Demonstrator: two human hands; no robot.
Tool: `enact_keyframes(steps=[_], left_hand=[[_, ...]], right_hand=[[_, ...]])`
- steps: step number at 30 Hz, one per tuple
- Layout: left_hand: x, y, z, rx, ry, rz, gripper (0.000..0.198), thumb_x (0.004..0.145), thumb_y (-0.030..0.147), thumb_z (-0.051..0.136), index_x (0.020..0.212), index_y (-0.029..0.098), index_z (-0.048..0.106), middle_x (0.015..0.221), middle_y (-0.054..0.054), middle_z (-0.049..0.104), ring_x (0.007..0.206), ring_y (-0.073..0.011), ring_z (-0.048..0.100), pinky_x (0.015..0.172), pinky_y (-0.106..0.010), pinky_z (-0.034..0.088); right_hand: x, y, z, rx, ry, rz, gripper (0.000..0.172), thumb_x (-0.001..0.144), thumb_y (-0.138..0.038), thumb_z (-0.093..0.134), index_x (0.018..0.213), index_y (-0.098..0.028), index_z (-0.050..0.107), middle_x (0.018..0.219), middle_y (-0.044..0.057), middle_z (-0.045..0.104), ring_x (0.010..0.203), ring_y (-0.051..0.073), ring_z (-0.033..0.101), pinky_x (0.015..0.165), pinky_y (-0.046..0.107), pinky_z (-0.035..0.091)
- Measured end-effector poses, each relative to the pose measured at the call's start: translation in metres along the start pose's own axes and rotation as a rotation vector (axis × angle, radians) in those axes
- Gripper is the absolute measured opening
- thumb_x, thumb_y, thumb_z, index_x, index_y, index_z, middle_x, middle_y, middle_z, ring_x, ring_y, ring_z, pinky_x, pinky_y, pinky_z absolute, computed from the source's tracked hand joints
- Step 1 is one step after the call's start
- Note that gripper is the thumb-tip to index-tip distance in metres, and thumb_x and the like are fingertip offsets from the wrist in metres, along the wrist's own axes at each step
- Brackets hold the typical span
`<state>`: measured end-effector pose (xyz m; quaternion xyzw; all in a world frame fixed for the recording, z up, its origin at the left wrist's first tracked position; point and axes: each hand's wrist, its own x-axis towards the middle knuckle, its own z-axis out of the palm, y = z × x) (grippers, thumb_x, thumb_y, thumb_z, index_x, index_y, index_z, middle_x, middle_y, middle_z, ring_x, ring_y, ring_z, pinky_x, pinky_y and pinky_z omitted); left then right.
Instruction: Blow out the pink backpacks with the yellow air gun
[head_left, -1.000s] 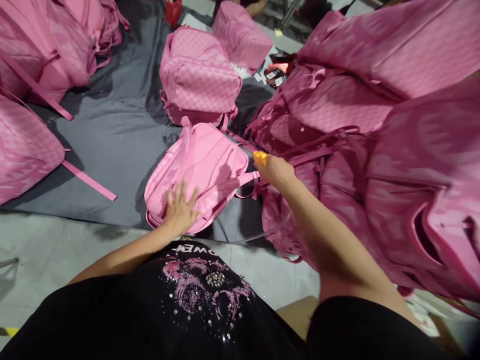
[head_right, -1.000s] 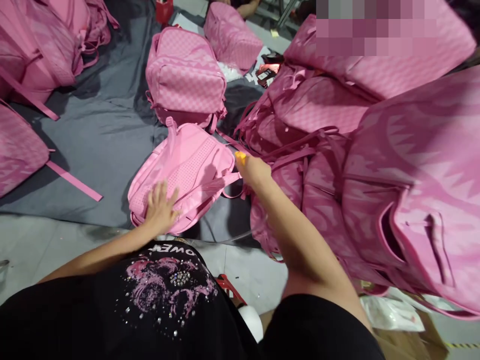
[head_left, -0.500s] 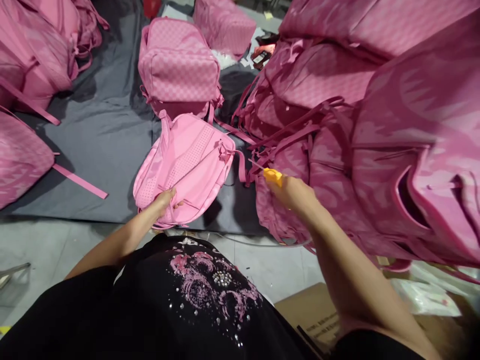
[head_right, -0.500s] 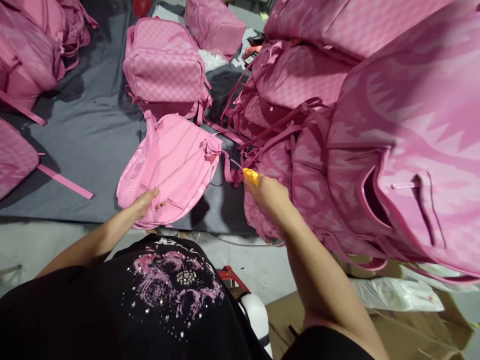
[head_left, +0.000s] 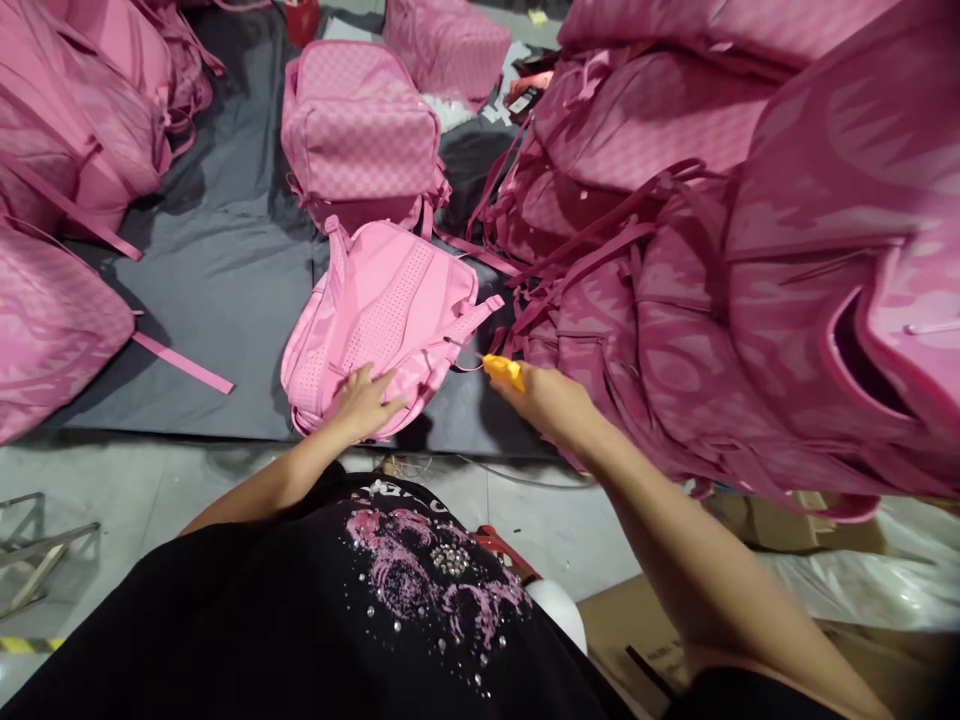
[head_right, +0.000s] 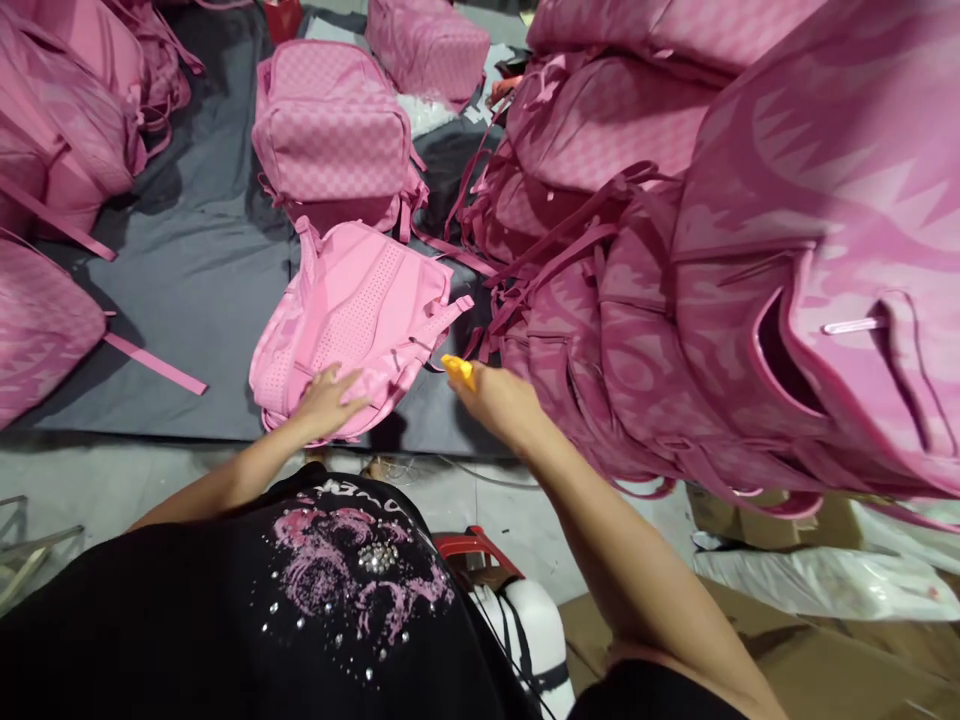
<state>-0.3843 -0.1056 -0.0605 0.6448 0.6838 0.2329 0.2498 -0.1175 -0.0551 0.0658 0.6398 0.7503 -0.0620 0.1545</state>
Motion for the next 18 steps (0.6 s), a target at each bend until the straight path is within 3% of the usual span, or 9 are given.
enact_keyframes(steps=[3, 5, 8, 10, 12, 14, 16, 18], left_hand=[[0.007, -0.042, -0.037, -0.302, 0.357, -0.147, 0.043, 0.087, 0.036, 0.064, 0.126, 0.018, 0.061, 0.134, -0.016, 0.053, 0.130, -0.0301, 0.048, 0.114, -0.047, 0.037], [0.017, -0.070, -0.058, -0.574, 0.401, -0.418, 0.025, 0.093, 0.030, 0.056, 0.112, 0.015, 0.062, 0.113, -0.013, 0.062, 0.113, -0.0231, 0.060, 0.105, -0.040, 0.048], [0.037, -0.098, -0.077, -1.119, 0.200, -0.825, 0.015, 0.097, 0.025, 0.050, 0.098, 0.014, 0.060, 0.086, -0.008, 0.061, 0.083, -0.0157, 0.066, 0.080, -0.028, 0.058], [0.049, -0.106, -0.083, -1.332, 0.073, -0.923, 0.013, 0.097, 0.024, 0.049, 0.097, 0.014, 0.058, 0.074, -0.004, 0.057, 0.064, -0.0130, 0.061, 0.060, -0.022, 0.057], [0.055, -0.111, -0.086, -1.451, -0.037, -0.925, 0.012, 0.097, 0.025, 0.051, 0.094, 0.015, 0.058, 0.065, 0.000, 0.052, 0.047, -0.0096, 0.050, 0.039, -0.016, 0.044], [0.055, -0.113, -0.087, -1.538, -0.144, -0.883, 0.014, 0.097, 0.027, 0.052, 0.091, 0.016, 0.058, 0.061, 0.002, 0.052, 0.039, -0.0064, 0.041, 0.029, -0.013, 0.028], [0.050, -0.114, -0.085, -1.640, -0.271, -0.832, 0.020, 0.098, 0.031, 0.051, 0.089, 0.015, 0.059, 0.063, 0.000, 0.058, 0.039, -0.0049, 0.043, 0.028, -0.011, 0.026], [0.046, -0.115, -0.081, -1.717, -0.388, -0.795, 0.027, 0.099, 0.037, 0.050, 0.089, 0.015, 0.060, 0.068, -0.002, 0.065, 0.041, -0.0043, 0.047, 0.031, -0.010, 0.032]], right_hand=[[-0.040, -0.021, 0.033, 0.062, -0.127, 0.061, 0.046, 0.098, -0.055, 0.044, 0.119, -0.019, 0.063, 0.095, 0.013, 0.075, 0.089, 0.026, 0.072, 0.065, 0.027, 0.042], [-0.067, -0.040, 0.058, 0.097, -0.174, 0.101, 0.043, 0.099, -0.053, 0.044, 0.118, -0.019, 0.063, 0.092, 0.012, 0.075, 0.088, 0.026, 0.072, 0.063, 0.027, 0.041], [-0.094, -0.074, 0.092, 0.157, -0.211, 0.135, 0.038, 0.101, -0.048, 0.042, 0.119, -0.021, 0.062, 0.091, 0.010, 0.076, 0.086, 0.025, 0.073, 0.064, 0.027, 0.040], [-0.100, -0.095, 0.109, 0.181, -0.215, 0.166, 0.038, 0.102, -0.047, 0.041, 0.120, -0.021, 0.061, 0.092, 0.010, 0.076, 0.086, 0.025, 0.073, 0.065, 0.028, 0.041], [-0.098, -0.114, 0.124, 0.189, -0.207, 0.216, 0.038, 0.103, -0.047, 0.040, 0.122, -0.021, 0.059, 0.092, 0.011, 0.076, 0.087, 0.025, 0.073, 0.066, 0.028, 0.041], [-0.091, -0.131, 0.138, 0.197, -0.194, 0.273, 0.037, 0.103, -0.046, 0.040, 0.121, -0.019, 0.058, 0.091, 0.011, 0.076, 0.087, 0.025, 0.073, 0.066, 0.028, 0.041], [-0.082, -0.146, 0.151, 0.216, -0.173, 0.314, 0.037, 0.103, -0.044, 0.039, 0.121, -0.018, 0.057, 0.091, 0.012, 0.075, 0.087, 0.026, 0.073, 0.065, 0.028, 0.042], [-0.073, -0.158, 0.162, 0.254, -0.147, 0.329, 0.036, 0.104, -0.043, 0.038, 0.122, -0.017, 0.056, 0.092, 0.013, 0.075, 0.088, 0.026, 0.073, 0.065, 0.028, 0.042]])
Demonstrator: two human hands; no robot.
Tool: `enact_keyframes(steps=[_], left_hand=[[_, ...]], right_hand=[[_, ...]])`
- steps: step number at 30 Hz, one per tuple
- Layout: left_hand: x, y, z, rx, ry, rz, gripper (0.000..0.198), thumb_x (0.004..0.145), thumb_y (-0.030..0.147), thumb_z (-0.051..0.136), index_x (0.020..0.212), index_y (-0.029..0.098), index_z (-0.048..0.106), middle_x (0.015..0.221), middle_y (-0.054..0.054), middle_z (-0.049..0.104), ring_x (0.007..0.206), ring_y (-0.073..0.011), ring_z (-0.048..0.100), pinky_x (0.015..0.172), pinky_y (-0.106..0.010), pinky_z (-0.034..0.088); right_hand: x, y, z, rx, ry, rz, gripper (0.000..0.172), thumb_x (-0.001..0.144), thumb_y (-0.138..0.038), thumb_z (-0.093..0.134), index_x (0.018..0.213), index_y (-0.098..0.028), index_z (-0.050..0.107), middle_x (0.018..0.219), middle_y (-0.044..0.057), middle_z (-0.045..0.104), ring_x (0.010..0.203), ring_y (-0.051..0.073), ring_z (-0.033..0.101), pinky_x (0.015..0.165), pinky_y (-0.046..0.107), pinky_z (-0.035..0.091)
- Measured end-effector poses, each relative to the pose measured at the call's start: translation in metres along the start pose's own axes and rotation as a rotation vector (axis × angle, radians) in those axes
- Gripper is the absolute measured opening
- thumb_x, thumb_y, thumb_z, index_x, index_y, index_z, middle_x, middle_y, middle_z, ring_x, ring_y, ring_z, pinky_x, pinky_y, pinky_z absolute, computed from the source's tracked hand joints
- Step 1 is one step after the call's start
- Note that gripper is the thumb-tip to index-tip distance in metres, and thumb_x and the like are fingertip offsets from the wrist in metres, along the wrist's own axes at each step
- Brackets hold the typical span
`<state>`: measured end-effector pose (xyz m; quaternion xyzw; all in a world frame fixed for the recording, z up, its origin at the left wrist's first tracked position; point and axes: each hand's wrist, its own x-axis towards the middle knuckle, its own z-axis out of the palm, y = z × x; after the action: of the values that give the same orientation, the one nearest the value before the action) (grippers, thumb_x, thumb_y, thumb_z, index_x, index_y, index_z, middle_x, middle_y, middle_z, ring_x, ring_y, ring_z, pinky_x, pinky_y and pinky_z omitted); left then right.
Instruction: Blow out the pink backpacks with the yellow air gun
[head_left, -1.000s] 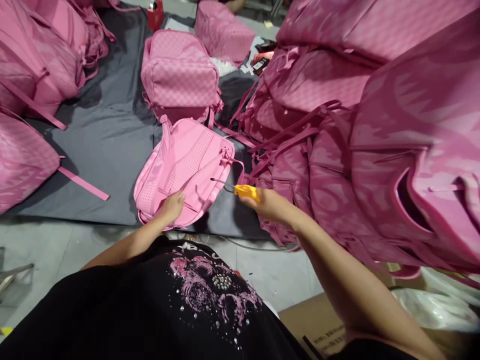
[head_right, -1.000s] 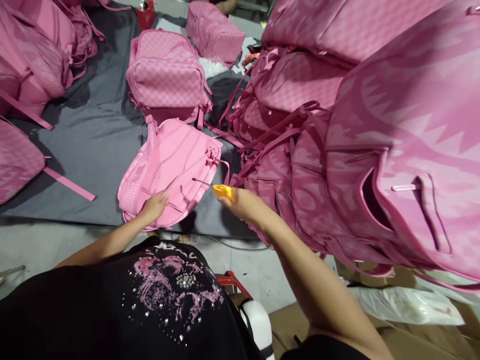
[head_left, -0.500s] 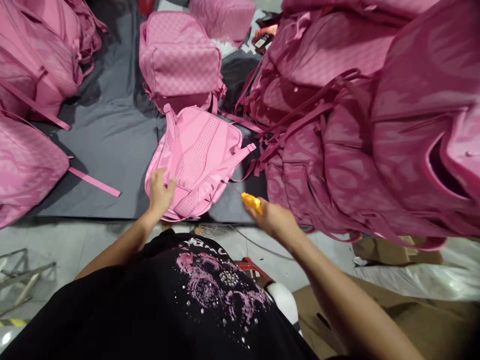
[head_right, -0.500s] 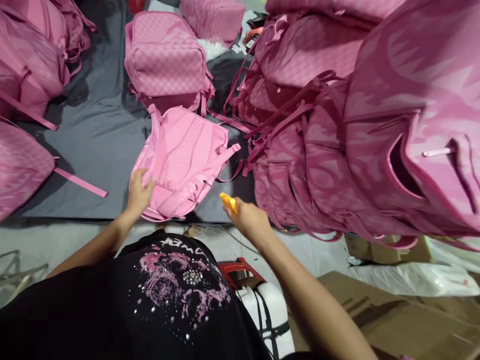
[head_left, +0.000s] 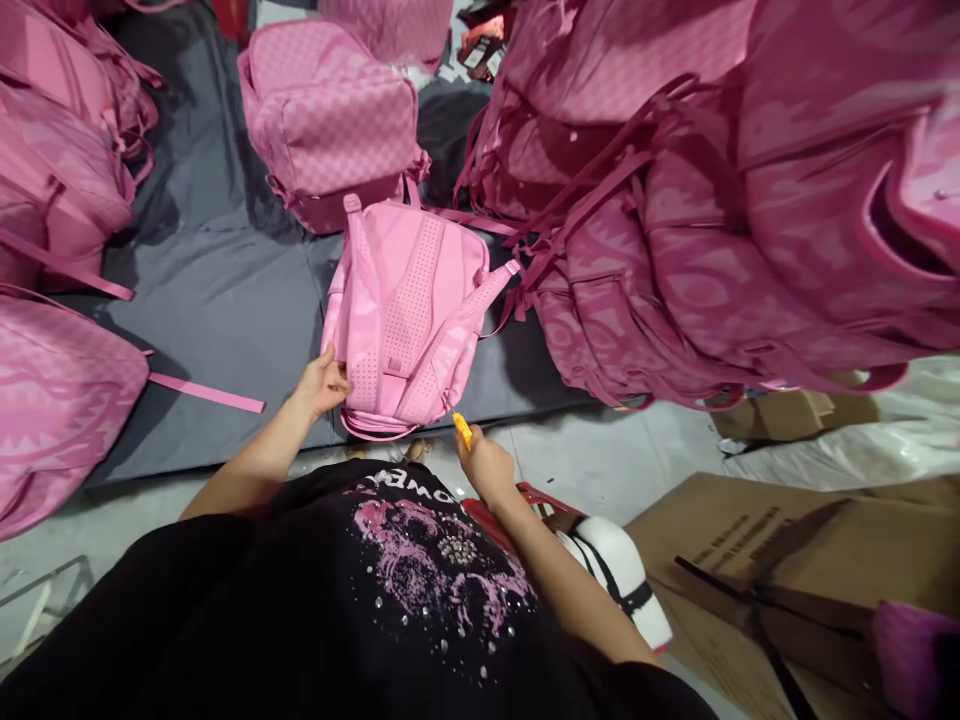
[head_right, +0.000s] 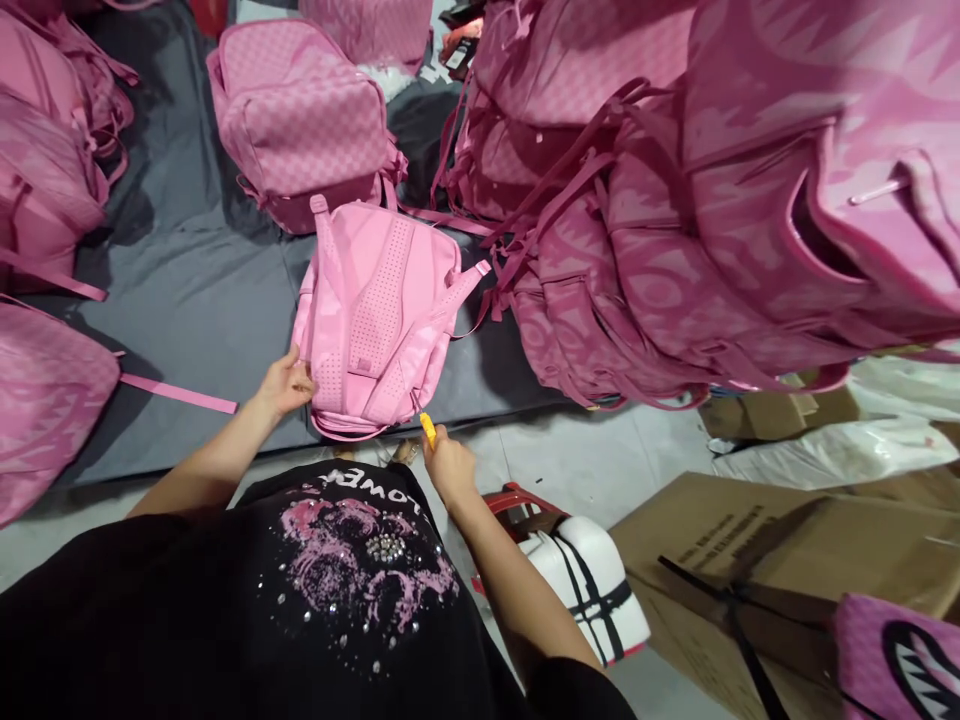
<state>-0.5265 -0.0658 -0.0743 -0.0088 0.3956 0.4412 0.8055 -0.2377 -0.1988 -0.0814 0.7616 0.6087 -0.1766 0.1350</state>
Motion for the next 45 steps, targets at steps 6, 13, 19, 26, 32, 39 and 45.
enact_keyframes(steps=[6, 13, 19, 26, 32, 39, 45], left_hand=[[0.012, -0.003, -0.005, 0.078, -0.050, -0.116, 0.037, 0.099, 0.047, 0.049, 0.088, 0.016, 0.066, 0.066, -0.002, 0.069, 0.038, -0.0042, 0.049, 0.027, -0.010, 0.017], [0.018, 0.001, -0.012, 0.097, -0.142, -0.088, 0.059, 0.098, 0.065, 0.033, 0.091, 0.018, 0.068, 0.077, -0.004, 0.072, 0.052, -0.0066, 0.061, 0.040, -0.011, 0.039], [0.025, -0.007, -0.002, 0.048, -0.174, -0.165, 0.052, 0.099, 0.060, 0.037, 0.092, 0.018, 0.067, 0.075, -0.003, 0.073, 0.050, -0.0077, 0.062, 0.031, -0.011, 0.029], [0.029, -0.010, 0.002, 0.069, -0.193, -0.183, 0.046, 0.099, 0.057, 0.042, 0.107, 0.018, 0.066, 0.073, -0.002, 0.072, 0.050, -0.0075, 0.061, 0.033, -0.011, 0.032], [0.026, -0.011, 0.013, 0.206, -0.209, -0.187, 0.043, 0.098, 0.055, 0.045, 0.102, 0.017, 0.063, 0.073, -0.003, 0.070, 0.048, -0.0081, 0.058, 0.036, -0.014, 0.037], [-0.031, -0.048, 0.006, 1.495, 0.074, 0.751, 0.053, 0.088, 0.039, 0.062, 0.134, 0.016, 0.050, 0.142, -0.020, 0.052, 0.130, -0.0301, 0.052, 0.102, -0.046, 0.049], [0.004, -0.104, 0.018, 2.422, -0.303, 1.054, 0.081, 0.077, 0.013, 0.061, 0.154, 0.017, 0.036, 0.163, -0.021, 0.023, 0.152, -0.0387, 0.017, 0.121, -0.059, 0.016]], right_hand=[[-0.001, -0.011, 0.009, 0.068, 0.077, 0.063, 0.040, 0.103, -0.044, 0.038, 0.125, -0.014, 0.054, 0.093, 0.015, 0.074, 0.087, 0.026, 0.073, 0.065, 0.029, 0.041], [-0.012, -0.013, 0.002, 0.166, 0.079, 0.108, 0.040, 0.102, -0.045, 0.040, 0.124, -0.017, 0.057, 0.092, 0.014, 0.074, 0.088, 0.027, 0.072, 0.068, 0.029, 0.041], [-0.019, -0.009, -0.010, 0.204, 0.067, 0.163, 0.040, 0.102, -0.045, 0.040, 0.127, -0.017, 0.055, 0.096, 0.014, 0.074, 0.091, 0.027, 0.072, 0.069, 0.029, 0.040], [-0.101, -0.018, 0.000, 0.151, -0.089, 0.190, 0.038, 0.102, -0.046, 0.040, 0.124, -0.020, 0.057, 0.086, 0.009, 0.074, 0.080, 0.023, 0.071, 0.062, 0.027, 0.036], [-0.085, -0.053, 0.000, 0.066, -0.239, 0.006, 0.037, 0.102, -0.046, 0.040, 0.124, -0.021, 0.058, 0.090, 0.012, 0.074, 0.087, 0.026, 0.072, 0.065, 0.029, 0.040], [-0.076, -0.040, 0.010, 0.138, -0.145, 0.108, 0.042, 0.103, -0.046, 0.033, 0.123, -0.019, 0.058, 0.092, 0.016, 0.074, 0.087, 0.032, 0.071, 0.069, 0.037, 0.047], [-0.072, -0.034, 0.016, 0.257, -0.089, 0.125, 0.035, 0.099, -0.044, 0.045, 0.118, -0.021, 0.062, 0.101, 0.014, 0.074, 0.092, 0.029, 0.071, 0.077, 0.036, 0.048]])
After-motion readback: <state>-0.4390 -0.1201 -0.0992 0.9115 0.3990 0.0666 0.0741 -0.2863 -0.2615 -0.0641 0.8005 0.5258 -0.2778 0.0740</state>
